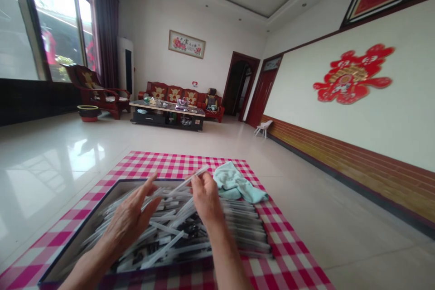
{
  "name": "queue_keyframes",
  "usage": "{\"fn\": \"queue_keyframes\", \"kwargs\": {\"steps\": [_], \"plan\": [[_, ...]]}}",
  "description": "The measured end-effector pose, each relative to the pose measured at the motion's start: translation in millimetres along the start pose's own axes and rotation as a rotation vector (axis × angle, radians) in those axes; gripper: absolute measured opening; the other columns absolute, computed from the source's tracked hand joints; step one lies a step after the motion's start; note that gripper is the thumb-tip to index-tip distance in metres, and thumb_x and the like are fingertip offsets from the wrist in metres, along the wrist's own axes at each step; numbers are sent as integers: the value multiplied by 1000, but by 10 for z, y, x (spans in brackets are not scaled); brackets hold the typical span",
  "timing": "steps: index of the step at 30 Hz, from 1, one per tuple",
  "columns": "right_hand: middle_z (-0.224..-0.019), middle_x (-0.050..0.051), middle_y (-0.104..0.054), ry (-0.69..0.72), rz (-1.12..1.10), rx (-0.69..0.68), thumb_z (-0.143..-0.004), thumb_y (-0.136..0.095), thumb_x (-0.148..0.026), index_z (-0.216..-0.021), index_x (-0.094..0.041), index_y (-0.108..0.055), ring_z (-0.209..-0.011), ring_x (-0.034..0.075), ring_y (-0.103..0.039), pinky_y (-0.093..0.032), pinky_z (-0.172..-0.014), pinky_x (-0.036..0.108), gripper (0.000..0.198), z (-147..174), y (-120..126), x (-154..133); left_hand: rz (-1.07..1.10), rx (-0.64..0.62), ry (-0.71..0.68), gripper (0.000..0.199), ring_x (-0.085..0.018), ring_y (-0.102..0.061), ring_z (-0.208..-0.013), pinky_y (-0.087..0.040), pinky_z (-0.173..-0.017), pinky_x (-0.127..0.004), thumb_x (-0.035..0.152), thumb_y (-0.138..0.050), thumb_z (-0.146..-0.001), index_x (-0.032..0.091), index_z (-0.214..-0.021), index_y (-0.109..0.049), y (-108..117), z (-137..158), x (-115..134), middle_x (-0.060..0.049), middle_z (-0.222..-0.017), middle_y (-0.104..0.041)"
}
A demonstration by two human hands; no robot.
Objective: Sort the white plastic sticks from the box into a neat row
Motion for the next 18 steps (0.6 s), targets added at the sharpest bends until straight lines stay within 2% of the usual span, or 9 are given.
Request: {"fn": "queue_keyframes", "kwargs": {"steps": [2,4,6,8,9,13,18], "plan": [[-86,6,-67,110,216,45,-87,-49,-40,-97,-18,-59,-82,20,-65,-53,-74,32,27,13,388,-143,-53,-110,-10,46,-22,-62,-99,-51,-80,-35,33,-38,-93,19,-136,-40,-101,91,-20,-9,-110,-65],[-89,6,-66,213,472,58,-89,-45,-35,-102,-19,-59,-86,21,-64,-52,-77,33,25,82,744,-175,-96,-229,-26,37,-22,-63,-99,-51,-78,-33,31,-37,-93,21,-123,-54,-224,234,-33,-9,-111,-64],[-95,8,-64,328,743,53,-89,-43,-27,-101,-18,-62,-92,22,-62,-50,-83,34,24,202,1019,-80,-125,-334,-29,35,-21,-65,-92,-51,-75,-31,30,-36,-93,21,-117,-59,-333,394,-43,-8,-103,-66],[-94,10,-62,360,945,24,-88,-39,-19,-103,-17,-64,-88,21,-61,-50,-79,33,30,330,1219,178,-152,-403,-2,35,-19,-67,-79,-50,-66,-29,28,-31,-94,22,-100,-65,-399,521,-64,-5,-86,-67],[-94,10,-62,349,1033,-7,-87,-38,-16,-105,-17,-65,-84,21,-62,-50,-76,32,32,390,1284,344,-161,-422,0,38,-19,-67,-74,-50,-64,-28,28,-29,-95,22,-92,-66,-415,563,-64,-4,-81,-67],[-89,9,-62,304,1294,-78,-86,-36,-10,-102,-19,-67,-76,19,-61,-49,-69,31,36,578,1404,868,-178,-369,-22,38,-20,-67,-78,-50,-66,-30,30,-29,-96,23,-88,-65,-378,578,-53,-4,-81,-68],[-94,9,-64,350,1372,-34,-85,-36,-7,-109,-19,-65,-83,21,-61,-47,-75,34,39,648,1403,1008,-196,-285,-89,35,-18,-68,-71,-48,-60,-26,29,-32,-96,24,-84,-64,-353,566,-48,-1,-76,-68]]}}
Point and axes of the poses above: each hand's wrist, its own z-axis away from the middle knuckle, its own y-axis out of the back of the hand, x = y × z, the point moved 8 cm from there along -z, towards the middle knuckle
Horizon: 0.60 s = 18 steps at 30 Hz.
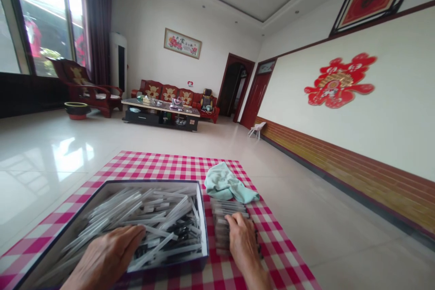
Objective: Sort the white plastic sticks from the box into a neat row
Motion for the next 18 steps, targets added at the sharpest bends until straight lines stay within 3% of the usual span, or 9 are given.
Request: {"fn": "queue_keyframes", "kwargs": {"steps": [5,8,13,18], "plan": [[-100,9,-64,7,-88,99,-85,-38,-7,-109,-18,-62,-90,21,-61,-49,-80,35,36,41,-4,-15,-3,126,-167,31,-14,-64,-61,-44,-55,-23,26,-34,-96,23,-81,-60,87,68,142,0,-68,-64],[-97,8,-66,20,-127,130,-87,-40,-10,-102,-20,-65,-89,22,-62,-50,-81,35,30,74,-12,-53,3,112,-235,31,-12,-59,-56,-40,-54,-22,24,-35,-96,22,-73,-56,118,77,240,2,-62,-59],[-100,8,-66,16,-177,165,-85,-41,-10,-105,-23,-64,-92,23,-63,-51,-82,38,34,92,22,-69,-19,26,-162,33,-13,-58,-54,-36,-52,-24,27,-39,-95,22,-65,-53,106,33,242,3,-59,-58],[-98,10,-65,16,-273,202,-88,-43,-17,-102,-21,-63,-94,24,-62,-50,-83,38,25,-78,305,-239,9,-8,-111,34,-13,-60,-56,-36,-52,-25,27,-37,-95,22,-66,-54,111,21,220,2,-60,-60]]}}
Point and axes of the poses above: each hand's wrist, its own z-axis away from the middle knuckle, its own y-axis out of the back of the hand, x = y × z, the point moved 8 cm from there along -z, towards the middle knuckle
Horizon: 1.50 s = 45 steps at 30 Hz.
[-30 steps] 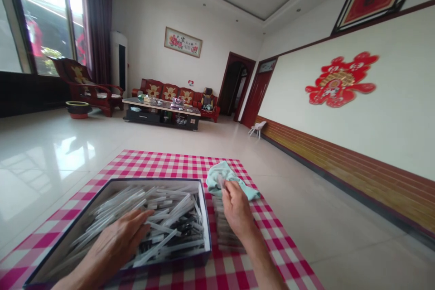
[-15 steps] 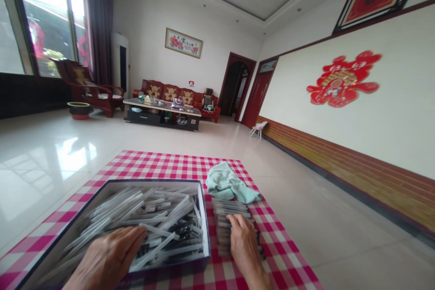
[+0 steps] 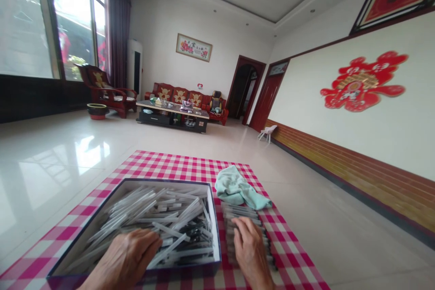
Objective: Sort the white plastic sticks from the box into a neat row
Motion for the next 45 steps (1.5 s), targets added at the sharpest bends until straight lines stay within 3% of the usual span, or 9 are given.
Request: {"fn": "queue_keyframes", "kwargs": {"steps": [5,11,18,24,29,35,39,42,45], "plan": [[-94,5,-63,77,-180,-297,-88,-46,-15,-96,-22,-64,-89,18,-61,-47,-82,30,21,-342,-76,-777,53,6,119,34,-15,-62,-60,-36,-55,-24,27,-36,-95,21,-68,-56,62,-1,-72,0,-63,-63],[-94,2,-62,232,-139,-608,-79,-51,-5,-90,-23,-67,-91,16,-58,-43,-83,26,27,-373,-531,-1445,75,-44,198,32,-15,-65,-64,-37,-56,-23,24,-38,-94,20,-70,-59,45,-14,-116,-1,-67,-66],[-94,3,-61,246,-51,-674,-77,-50,-5,-84,-23,-68,-87,17,-58,-42,-78,27,26,-365,-763,-1431,142,-39,238,29,-18,-66,-72,-43,-62,-25,22,-38,-93,21,-76,-62,35,-25,-152,-2,-72,-66],[-94,2,-63,213,-128,-617,-80,-50,-7,-92,-23,-64,-86,17,-59,-42,-80,29,24,-469,-587,-1425,230,38,202,29,-18,-64,-86,-49,-75,-28,21,-38,-92,23,-105,-64,102,-52,-171,-5,-92,-66],[-97,2,-62,226,-192,-561,-83,-51,-9,-94,-24,-63,-90,18,-58,-42,-83,30,23,-569,-450,-1588,235,22,71,29,-20,-62,-92,-49,-84,-32,20,-39,-91,23,-113,-60,126,-72,-54,-7,-102,-67],[-98,3,-62,114,-268,-464,-79,-54,-9,-98,-23,-60,-93,20,-57,-44,-85,31,24,-541,-532,-1590,181,-90,69,31,-18,-67,-78,-50,-67,-25,13,-36,-90,24,-110,-56,-27,-46,-34,-2,-83,-69],[-95,5,-64,-21,-266,-500,-74,-58,-11,-92,-22,-64,-89,20,-61,-46,-79,29,21,-448,-663,-1438,176,53,176,25,-18,-69,-79,-52,-69,-26,14,-34,-91,20,-104,-54,-44,-24,-199,-5,-85,-71],[-84,2,-66,5,-284,-616,-74,-57,-12,-77,-23,-69,-81,18,-63,-46,-75,26,16,-353,-764,-1476,214,172,200,23,-18,-70,-78,-53,-69,-27,17,-33,-93,19,-107,-52,-23,6,-272,-6,-87,-71],[-80,2,-69,26,-315,-662,-70,-59,-12,-76,-24,-73,-76,17,-64,-45,-70,24,19,-317,-809,-1533,254,163,220,23,-19,-70,-78,-52,-69,-29,19,-32,-95,18,-105,-52,-38,18,-296,-6,-83,-71]]}}
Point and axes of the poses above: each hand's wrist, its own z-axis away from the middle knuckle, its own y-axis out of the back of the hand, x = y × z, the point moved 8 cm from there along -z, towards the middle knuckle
